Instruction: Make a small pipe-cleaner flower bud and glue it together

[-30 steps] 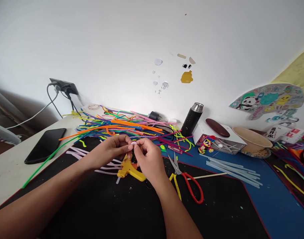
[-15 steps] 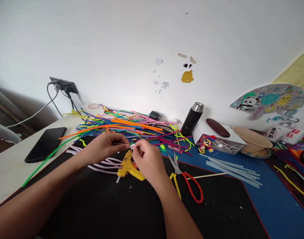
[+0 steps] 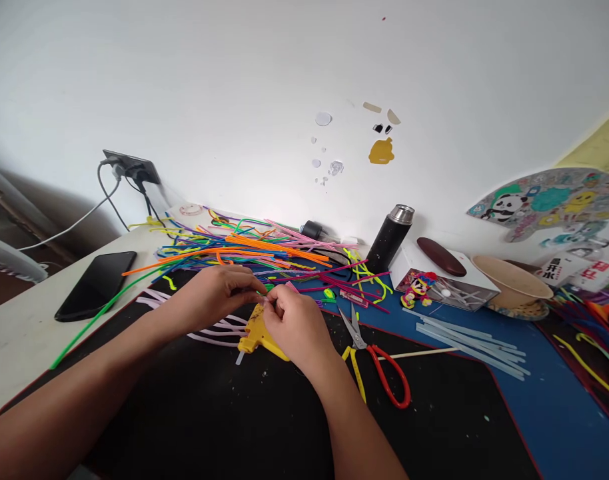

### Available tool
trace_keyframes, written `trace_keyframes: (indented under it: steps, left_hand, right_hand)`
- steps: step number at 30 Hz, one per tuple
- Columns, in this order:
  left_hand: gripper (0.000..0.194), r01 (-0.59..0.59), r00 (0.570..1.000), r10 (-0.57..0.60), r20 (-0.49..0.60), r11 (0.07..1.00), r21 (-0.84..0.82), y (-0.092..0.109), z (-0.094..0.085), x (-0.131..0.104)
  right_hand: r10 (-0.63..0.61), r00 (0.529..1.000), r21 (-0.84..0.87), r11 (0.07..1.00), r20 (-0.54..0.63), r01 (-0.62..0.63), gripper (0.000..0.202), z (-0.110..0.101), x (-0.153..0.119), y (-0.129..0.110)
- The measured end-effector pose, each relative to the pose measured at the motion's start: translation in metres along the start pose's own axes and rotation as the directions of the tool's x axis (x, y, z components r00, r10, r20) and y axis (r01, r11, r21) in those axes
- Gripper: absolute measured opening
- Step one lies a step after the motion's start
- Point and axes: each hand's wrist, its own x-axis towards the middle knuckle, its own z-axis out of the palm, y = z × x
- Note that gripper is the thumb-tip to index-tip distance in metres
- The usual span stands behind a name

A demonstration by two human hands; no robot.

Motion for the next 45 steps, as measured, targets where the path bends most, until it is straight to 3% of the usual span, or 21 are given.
trace_keyframes:
  steps: [5,11,18,26,33,38,45]
  left_hand:
    - [0.019,0.091,0.995,-0.089,0.049,0.995,-0.043,0.003,-0.001,0.000]
    - [0.031,0.270,0.963,-0.263,0.066,0.900,-0.343,0.004,0.002,0.001]
    - [0.037,0.265,0.963,-0.249,0.104,0.801,-0.537,0.002,0.009,0.002]
    - [0.041,0.256,0.966,-0.214,0.142,0.764,-0.592,0.005,0.004,0.002]
    - [0.034,0.241,0.970,-0.225,0.093,0.838,-0.490,0.004,0.007,0.001]
    - [0.039,0.235,0.970,-0.229,0.081,0.800,-0.552,0.002,0.004,0.002]
    - [0.039,0.258,0.964,-0.241,0.107,0.770,-0.583,0.002,0.005,0.003]
  right_hand:
    - [0.041,0.999,0.040,0.998,-0.010,-0.040,0.012,0.000,0.001,0.001]
    - [0.097,0.995,0.246,0.965,-0.010,-0.091,0.017,-0.001,0.001,0.000]
    - [0.124,0.992,0.303,0.947,-0.038,-0.107,0.023,-0.002,0.001,-0.002]
    - [0.131,0.991,0.291,0.949,-0.008,-0.123,0.023,-0.005,-0.001,-0.006]
    - [0.135,0.991,0.329,0.936,-0.007,-0.126,0.023,-0.004,0.000,-0.005]
    - [0.150,0.988,0.469,0.872,0.020,-0.142,0.030,-0.003,0.001,-0.005]
    - [0.172,0.985,0.486,0.861,-0.003,-0.149,0.030,-0.004,0.002,-0.005]
